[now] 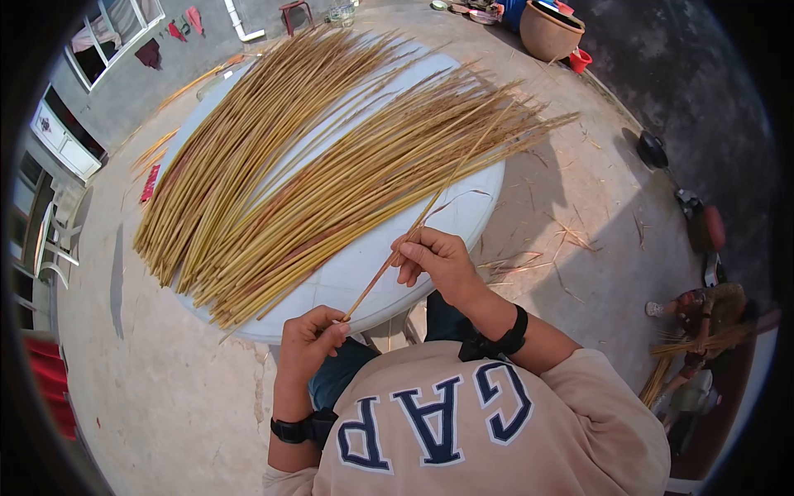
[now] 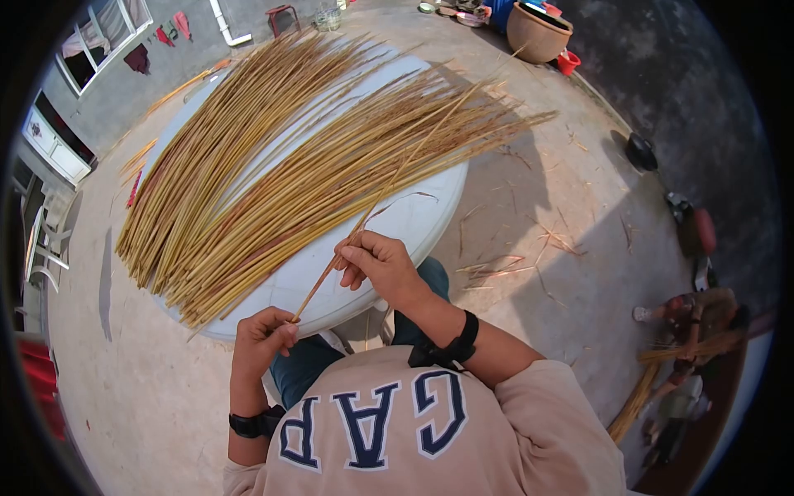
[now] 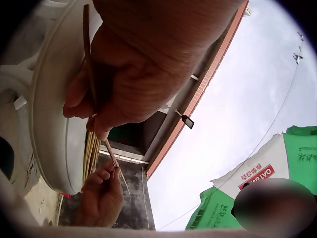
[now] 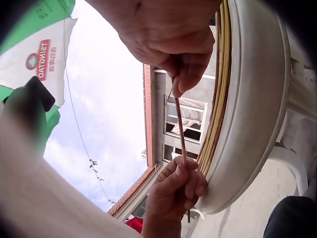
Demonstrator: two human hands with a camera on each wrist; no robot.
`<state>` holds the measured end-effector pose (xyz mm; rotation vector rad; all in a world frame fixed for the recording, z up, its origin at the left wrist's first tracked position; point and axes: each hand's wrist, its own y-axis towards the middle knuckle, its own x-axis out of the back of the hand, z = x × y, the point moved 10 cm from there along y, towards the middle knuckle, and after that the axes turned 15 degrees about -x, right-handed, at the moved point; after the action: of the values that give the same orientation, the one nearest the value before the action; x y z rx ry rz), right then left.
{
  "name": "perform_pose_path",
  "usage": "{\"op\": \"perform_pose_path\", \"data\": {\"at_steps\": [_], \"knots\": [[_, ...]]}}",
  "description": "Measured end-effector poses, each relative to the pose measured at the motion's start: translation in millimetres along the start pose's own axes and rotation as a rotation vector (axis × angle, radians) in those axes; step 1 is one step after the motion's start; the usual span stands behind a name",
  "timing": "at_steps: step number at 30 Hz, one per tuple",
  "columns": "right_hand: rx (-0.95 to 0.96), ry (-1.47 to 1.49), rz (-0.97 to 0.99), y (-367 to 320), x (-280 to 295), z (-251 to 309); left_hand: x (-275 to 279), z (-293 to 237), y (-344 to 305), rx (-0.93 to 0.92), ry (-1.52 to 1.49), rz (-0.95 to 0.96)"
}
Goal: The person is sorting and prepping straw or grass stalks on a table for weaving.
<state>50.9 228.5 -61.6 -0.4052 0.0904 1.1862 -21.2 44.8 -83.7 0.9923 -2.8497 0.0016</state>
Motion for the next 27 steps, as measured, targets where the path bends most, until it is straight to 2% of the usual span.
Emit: {"op": "perform_pose_path", "data": {"at_steps": [7,12,16,18,24,26,27], "knots": [[0.004,0.07,-0.067,2.4,16.2,3.5,5.5,-7.5,-0.6,-0.085,0.133,-0.017],[-0.032,-0.021,-0.147,0.6,22.3,-2.2,8.2,-13.4,0.9,-0.142,0.194,-0.096],[0.016,-0.052,-0.118,-6.6,14.1,5.9,15.1,-12.9,3.1,-0.125,0.249,-0.16],[0.134,-0.165,-0.073,-14.7,5.6,16.6,16.3,-10.8,4.0,-0.112,0.183,-0.16],[0.273,-0.29,-0.065,-29.2,-5.2,30.5,15.7,-7.9,6.9,-0.118,0.21,-0.125],[0.617,-0.64,0.054,-51.3,-39.5,48.5,17.9,-8.2,7.3,-0.106,0.233,-0.154],[0.616,-0.678,0.083,-55.5,-47.3,51.8,20.7,-8.0,7.2,-0.095,0.255,-0.176]]}}
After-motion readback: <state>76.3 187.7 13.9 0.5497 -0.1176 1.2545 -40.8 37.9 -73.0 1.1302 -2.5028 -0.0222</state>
